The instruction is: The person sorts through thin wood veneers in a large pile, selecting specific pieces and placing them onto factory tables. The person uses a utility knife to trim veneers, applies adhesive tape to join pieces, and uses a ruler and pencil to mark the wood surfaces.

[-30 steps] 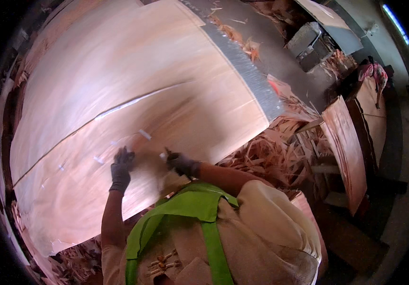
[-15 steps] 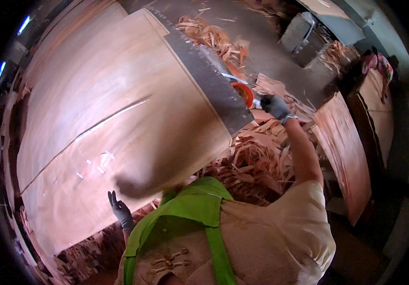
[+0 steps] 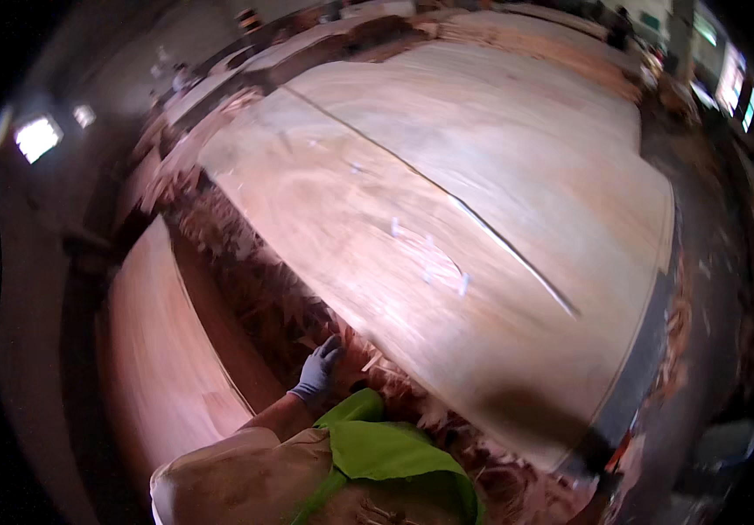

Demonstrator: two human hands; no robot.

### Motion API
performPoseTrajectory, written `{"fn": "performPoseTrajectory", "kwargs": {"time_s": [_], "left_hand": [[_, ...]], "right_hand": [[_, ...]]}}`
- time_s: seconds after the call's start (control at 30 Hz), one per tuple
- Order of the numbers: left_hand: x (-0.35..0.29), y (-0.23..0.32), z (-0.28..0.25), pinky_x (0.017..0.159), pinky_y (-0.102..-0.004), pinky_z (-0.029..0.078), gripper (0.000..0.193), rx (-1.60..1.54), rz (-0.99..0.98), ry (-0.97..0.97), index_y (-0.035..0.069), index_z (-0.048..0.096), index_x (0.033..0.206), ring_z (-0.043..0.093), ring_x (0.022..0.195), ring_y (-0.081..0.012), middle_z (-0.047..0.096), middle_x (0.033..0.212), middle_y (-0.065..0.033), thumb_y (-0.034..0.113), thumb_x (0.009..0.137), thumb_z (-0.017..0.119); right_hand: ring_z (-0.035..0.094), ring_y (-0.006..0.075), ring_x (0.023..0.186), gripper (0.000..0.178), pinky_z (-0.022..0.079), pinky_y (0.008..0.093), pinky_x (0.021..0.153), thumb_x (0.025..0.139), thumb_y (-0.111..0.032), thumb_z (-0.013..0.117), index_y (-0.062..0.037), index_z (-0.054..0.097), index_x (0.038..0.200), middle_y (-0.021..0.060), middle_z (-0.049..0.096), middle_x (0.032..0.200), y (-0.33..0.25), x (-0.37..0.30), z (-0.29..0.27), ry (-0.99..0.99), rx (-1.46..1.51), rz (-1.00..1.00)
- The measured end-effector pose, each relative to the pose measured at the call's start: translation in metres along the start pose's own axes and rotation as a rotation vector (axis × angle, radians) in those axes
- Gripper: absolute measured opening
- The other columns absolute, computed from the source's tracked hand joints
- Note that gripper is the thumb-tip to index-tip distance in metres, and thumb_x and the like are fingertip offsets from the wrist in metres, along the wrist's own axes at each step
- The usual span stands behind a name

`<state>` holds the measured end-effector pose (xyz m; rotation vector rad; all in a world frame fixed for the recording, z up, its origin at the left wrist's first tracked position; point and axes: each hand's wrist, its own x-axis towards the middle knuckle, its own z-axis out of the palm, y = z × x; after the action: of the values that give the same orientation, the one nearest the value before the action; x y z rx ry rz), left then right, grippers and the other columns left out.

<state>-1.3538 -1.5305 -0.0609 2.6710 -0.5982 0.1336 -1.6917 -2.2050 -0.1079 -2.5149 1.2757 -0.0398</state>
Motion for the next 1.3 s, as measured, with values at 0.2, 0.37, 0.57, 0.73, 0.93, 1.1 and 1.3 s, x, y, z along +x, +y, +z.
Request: {"fn": "performPoseTrajectory", "kwargs": {"time_s": [0.2, 0.37, 0.57, 0.73, 0.93, 1.1, 1.3], "left_hand": [[-0.033, -0.066, -0.022, 0.087, -0.0437, 0.043, 0.046, 0.017, -0.055, 0.045, 0.015, 0.055, 0.115, 0.049, 0.113, -0.0326, 0.042, 0.135, -0.014, 0.034, 0.074, 0.063], [-0.085, -0.197, -0.045, 0.084, -0.0424, 0.046, 0.038, 0.052, -0.374, 0.187, 0.016, 0.058, 0.111, 0.052, 0.108, -0.0342, 0.044, 0.133, -0.0147, 0.019, 0.074, 0.058], [-0.131, -0.309, -0.089, 0.092, -0.0422, 0.045, 0.042, -0.099, -0.663, 0.42, 0.011, 0.056, 0.117, 0.05, 0.111, -0.0393, 0.046, 0.131, -0.0187, 0.002, 0.076, 0.051], [-0.177, -0.373, -0.129, 0.098, -0.0378, 0.041, 0.041, -0.081, -0.858, 0.594, 0.005, 0.056, 0.117, 0.045, 0.119, -0.0357, 0.043, 0.133, -0.0205, -0.002, 0.076, 0.049], [-0.21, -0.419, -0.125, 0.102, -0.0329, 0.036, 0.045, -0.264, -1.214, 0.731, 0.002, 0.053, 0.121, 0.04, 0.126, -0.0289, 0.038, 0.139, -0.0173, -0.009, 0.077, 0.046], [-0.162, -0.51, -0.167, 0.101, -0.033, 0.036, 0.046, -0.23, -1.216, 0.892, 0.002, 0.053, 0.12, 0.041, 0.126, -0.0298, 0.038, 0.139, -0.0173, -0.011, 0.077, 0.045], [-0.051, -0.689, -0.202, 0.102, -0.0352, 0.037, 0.05, -0.371, -1.048, 0.786, 0.003, 0.052, 0.123, 0.039, 0.127, -0.0316, 0.042, 0.136, -0.0188, -0.007, 0.074, 0.048]], "right_hand": [[0.053, 0.0364, 0.104, 0.051, 0.044, 0.0407, 0.088, 0.081, -0.023, 0.057, -0.0014, 0.047, 0.126, 0.0213, 0.055, 0.115, -0.026, -0.004, -0.009, 0.425, -0.013, 0.104], [0.05, 0.0383, 0.107, 0.054, 0.041, 0.044, 0.093, 0.077, -0.011, 0.059, 0.0003, 0.045, 0.128, 0.0225, 0.054, 0.115, -0.223, -0.024, 0.081, 0.389, 0.151, -0.024], [0.046, 0.0331, 0.105, 0.056, 0.04, 0.0382, 0.091, 0.062, 0.008, 0.047, 0.0023, 0.054, 0.117, 0.0184, 0.055, 0.103, -0.512, -0.082, 0.131, 0.205, 0.366, -0.45], [0.05, 0.027, 0.089, 0.036, 0.041, 0.0343, 0.08, 0.067, 0.011, 0.044, 0.0035, 0.056, 0.101, 0.0135, 0.053, 0.091, -0.704, -0.098, 0.198, 0.069, 0.429, -0.738], [0.052, 0.0166, 0.064, 0.022, 0.044, 0.0283, 0.057, 0.074, 0.009, 0.047, -0.0014, 0.055, 0.093, 0.0086, 0.055, 0.082, -0.873, -0.112, 0.286, -0.295, 0.514, -0.761], [0.049, 0.0111, 0.049, 0.021, 0.042, 0.0232, 0.042, 0.081, 0.008, 0.043, -0.0033, 0.053, 0.097, 0.0065, 0.058, 0.08, -1.013, -0.155, 0.333, -0.648, 0.542, -0.676], [0.055, 0.0106, 0.062, 0.025, 0.047, 0.023, 0.047, 0.083, 0.011, 0.038, -0.0016, 0.054, 0.099, 0.0073, 0.061, 0.085, -1.214, -0.191, 0.406, -0.754, 0.805, -0.702]]}}
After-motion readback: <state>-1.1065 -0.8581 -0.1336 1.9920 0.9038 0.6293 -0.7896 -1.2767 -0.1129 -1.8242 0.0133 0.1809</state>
